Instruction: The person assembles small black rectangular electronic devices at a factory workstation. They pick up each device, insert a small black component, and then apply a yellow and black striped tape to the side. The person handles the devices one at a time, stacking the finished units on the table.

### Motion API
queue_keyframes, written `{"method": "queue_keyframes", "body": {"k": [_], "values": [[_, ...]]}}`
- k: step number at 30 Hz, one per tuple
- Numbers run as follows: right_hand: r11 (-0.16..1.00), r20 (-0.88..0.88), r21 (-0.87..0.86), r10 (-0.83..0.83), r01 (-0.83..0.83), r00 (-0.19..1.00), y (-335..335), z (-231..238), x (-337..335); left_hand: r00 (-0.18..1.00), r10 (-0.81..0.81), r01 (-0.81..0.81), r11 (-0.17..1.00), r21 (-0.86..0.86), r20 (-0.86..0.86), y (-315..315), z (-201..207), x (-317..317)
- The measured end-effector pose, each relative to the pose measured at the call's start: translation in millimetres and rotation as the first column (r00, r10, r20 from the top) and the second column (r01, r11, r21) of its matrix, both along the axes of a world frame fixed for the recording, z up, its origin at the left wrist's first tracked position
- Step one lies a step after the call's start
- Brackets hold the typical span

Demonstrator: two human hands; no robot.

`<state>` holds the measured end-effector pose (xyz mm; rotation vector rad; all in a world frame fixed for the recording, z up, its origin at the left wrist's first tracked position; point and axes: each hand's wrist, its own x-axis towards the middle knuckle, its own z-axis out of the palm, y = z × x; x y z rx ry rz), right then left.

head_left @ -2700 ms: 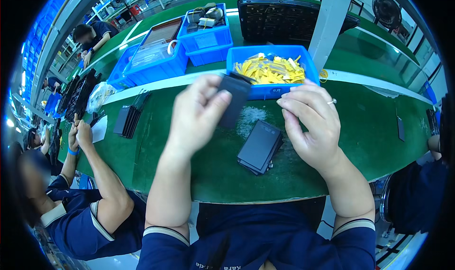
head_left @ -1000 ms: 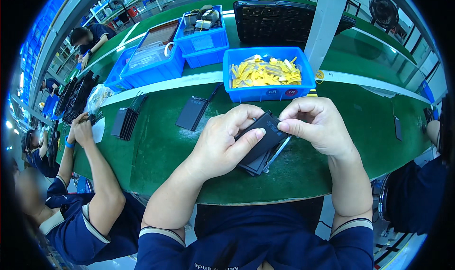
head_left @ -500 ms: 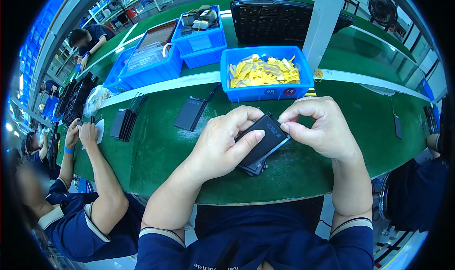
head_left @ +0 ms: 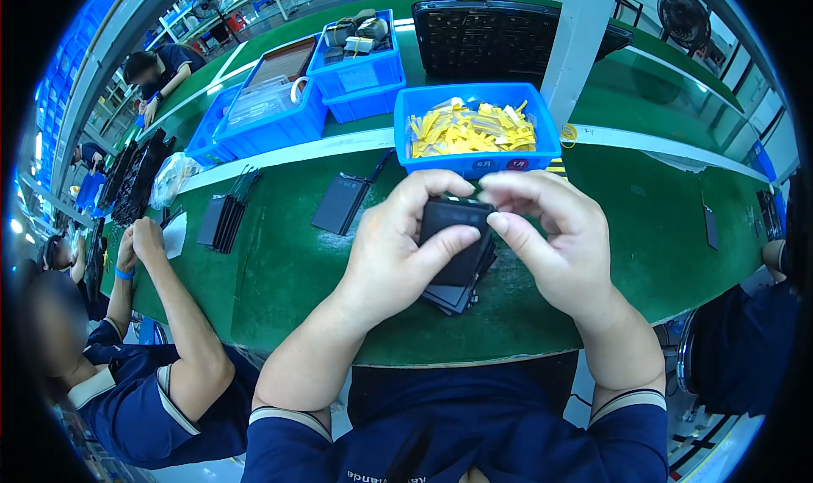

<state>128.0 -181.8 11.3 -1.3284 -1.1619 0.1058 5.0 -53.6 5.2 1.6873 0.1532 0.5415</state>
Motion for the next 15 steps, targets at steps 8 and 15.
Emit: {"method": "queue_keyframes", "body": {"k": [8, 15], "values": [[0.963, -0.432, -0.011, 0.239, -0.27, 0.87, -3.3, -3.5, 3.6, 0.981, 0.084, -0.099, 0.992, 0.077, 0.176, -3.4, -8.2, 4.6], [0.972, -0.204, -0.113, 0.182, -0.207, 0.962, -5.5, -0.3, 5.8, 0.991, 0.036, -0.053, 0.99, 0.133, 0.129, -3.7, -4.5, 1.8]]}}
